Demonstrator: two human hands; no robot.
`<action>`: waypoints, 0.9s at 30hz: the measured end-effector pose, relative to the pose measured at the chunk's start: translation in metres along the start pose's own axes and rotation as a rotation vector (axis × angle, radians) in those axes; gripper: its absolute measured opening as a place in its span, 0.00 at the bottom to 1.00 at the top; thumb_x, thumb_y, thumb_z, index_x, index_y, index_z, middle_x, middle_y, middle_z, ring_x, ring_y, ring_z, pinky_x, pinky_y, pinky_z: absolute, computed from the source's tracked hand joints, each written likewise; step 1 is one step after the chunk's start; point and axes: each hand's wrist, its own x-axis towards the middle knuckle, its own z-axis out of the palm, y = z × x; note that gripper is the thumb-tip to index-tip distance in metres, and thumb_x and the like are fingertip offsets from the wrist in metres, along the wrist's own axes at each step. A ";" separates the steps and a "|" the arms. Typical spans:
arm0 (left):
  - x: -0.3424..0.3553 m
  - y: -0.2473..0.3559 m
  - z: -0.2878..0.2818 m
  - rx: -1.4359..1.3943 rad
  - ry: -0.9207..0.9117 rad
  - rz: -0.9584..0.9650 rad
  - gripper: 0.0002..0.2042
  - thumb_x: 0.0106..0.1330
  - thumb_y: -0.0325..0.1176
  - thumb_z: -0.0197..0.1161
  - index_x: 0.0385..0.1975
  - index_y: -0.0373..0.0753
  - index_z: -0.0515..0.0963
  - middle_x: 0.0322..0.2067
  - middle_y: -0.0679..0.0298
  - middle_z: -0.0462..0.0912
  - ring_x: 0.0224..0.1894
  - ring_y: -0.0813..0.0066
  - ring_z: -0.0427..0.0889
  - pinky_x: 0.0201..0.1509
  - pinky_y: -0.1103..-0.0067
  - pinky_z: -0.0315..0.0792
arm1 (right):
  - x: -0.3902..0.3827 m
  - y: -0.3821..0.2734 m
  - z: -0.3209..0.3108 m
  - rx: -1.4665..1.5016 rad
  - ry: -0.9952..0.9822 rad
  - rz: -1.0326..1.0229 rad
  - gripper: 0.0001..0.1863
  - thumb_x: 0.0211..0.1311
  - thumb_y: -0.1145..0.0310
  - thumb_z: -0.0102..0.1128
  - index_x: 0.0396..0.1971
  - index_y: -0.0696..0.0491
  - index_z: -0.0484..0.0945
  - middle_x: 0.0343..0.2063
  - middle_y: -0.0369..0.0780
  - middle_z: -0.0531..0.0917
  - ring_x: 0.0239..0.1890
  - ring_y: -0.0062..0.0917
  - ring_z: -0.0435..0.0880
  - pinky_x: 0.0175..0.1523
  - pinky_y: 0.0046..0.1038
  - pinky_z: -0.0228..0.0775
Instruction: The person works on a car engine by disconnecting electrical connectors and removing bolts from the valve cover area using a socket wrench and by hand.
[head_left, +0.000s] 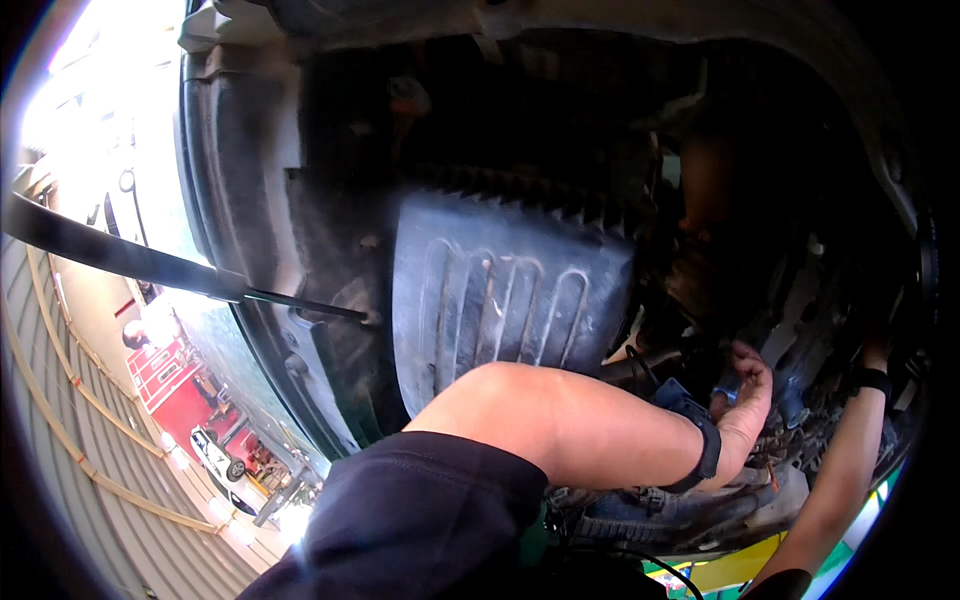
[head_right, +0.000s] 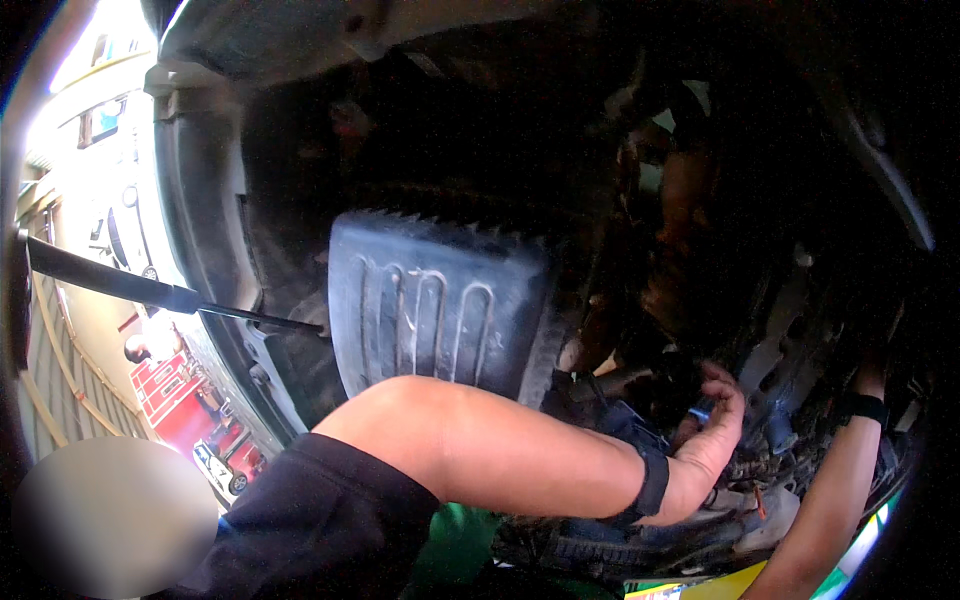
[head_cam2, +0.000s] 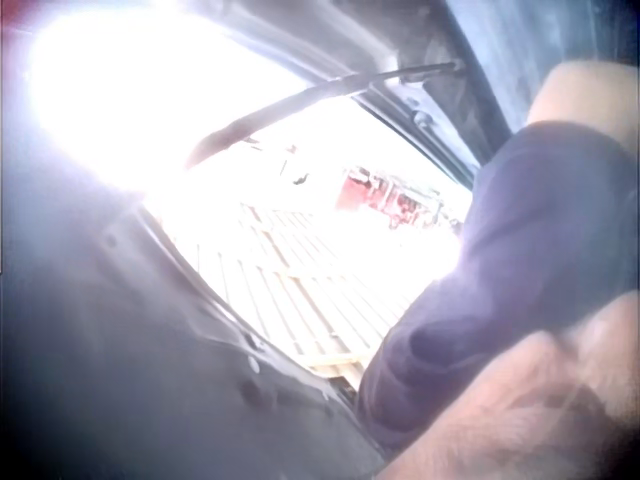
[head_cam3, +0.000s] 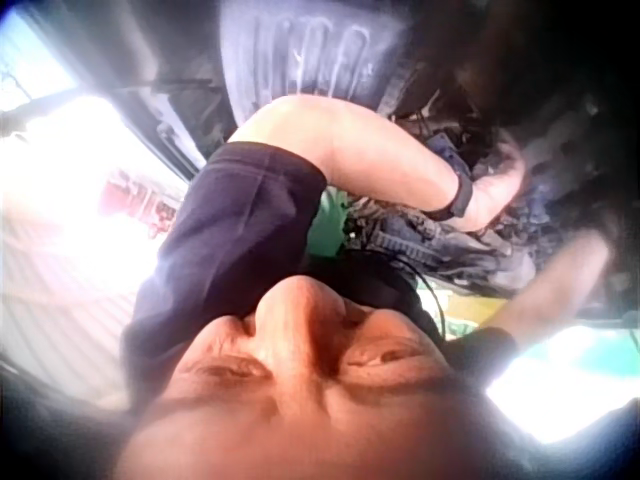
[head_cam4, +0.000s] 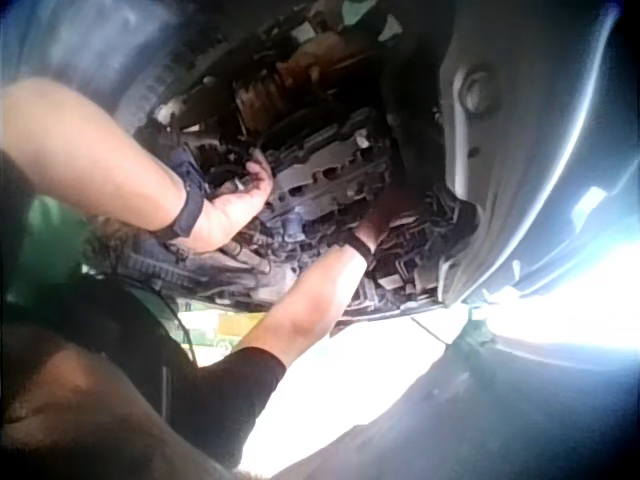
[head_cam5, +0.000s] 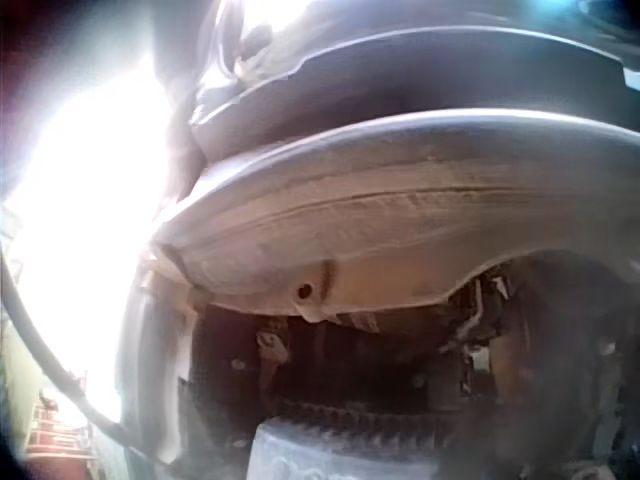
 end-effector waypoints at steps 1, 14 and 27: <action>-0.003 -0.001 -0.003 0.006 0.005 -0.005 0.23 0.68 0.43 0.49 0.58 0.37 0.73 0.51 0.51 0.80 0.52 0.58 0.78 0.45 0.68 0.70 | -0.002 0.005 -0.002 -0.003 -0.004 0.000 0.23 0.63 0.56 0.61 0.56 0.48 0.78 0.53 0.49 0.80 0.53 0.44 0.81 0.57 0.43 0.74; -0.019 -0.034 0.020 0.019 0.144 0.035 0.16 0.57 0.23 0.52 0.44 0.37 0.80 0.41 0.54 0.80 0.46 0.52 0.79 0.41 0.62 0.71 | 0.016 -0.101 -0.030 -0.005 -0.014 0.299 0.22 0.63 0.57 0.61 0.55 0.48 0.79 0.52 0.49 0.81 0.52 0.44 0.81 0.55 0.44 0.76; -0.027 -0.041 0.017 -0.045 0.125 0.099 0.15 0.62 0.27 0.50 0.45 0.37 0.79 0.42 0.54 0.81 0.46 0.51 0.80 0.41 0.61 0.71 | 0.013 -0.113 -0.045 0.073 0.070 0.129 0.20 0.58 0.57 0.62 0.47 0.52 0.83 0.42 0.52 0.85 0.47 0.47 0.84 0.49 0.48 0.78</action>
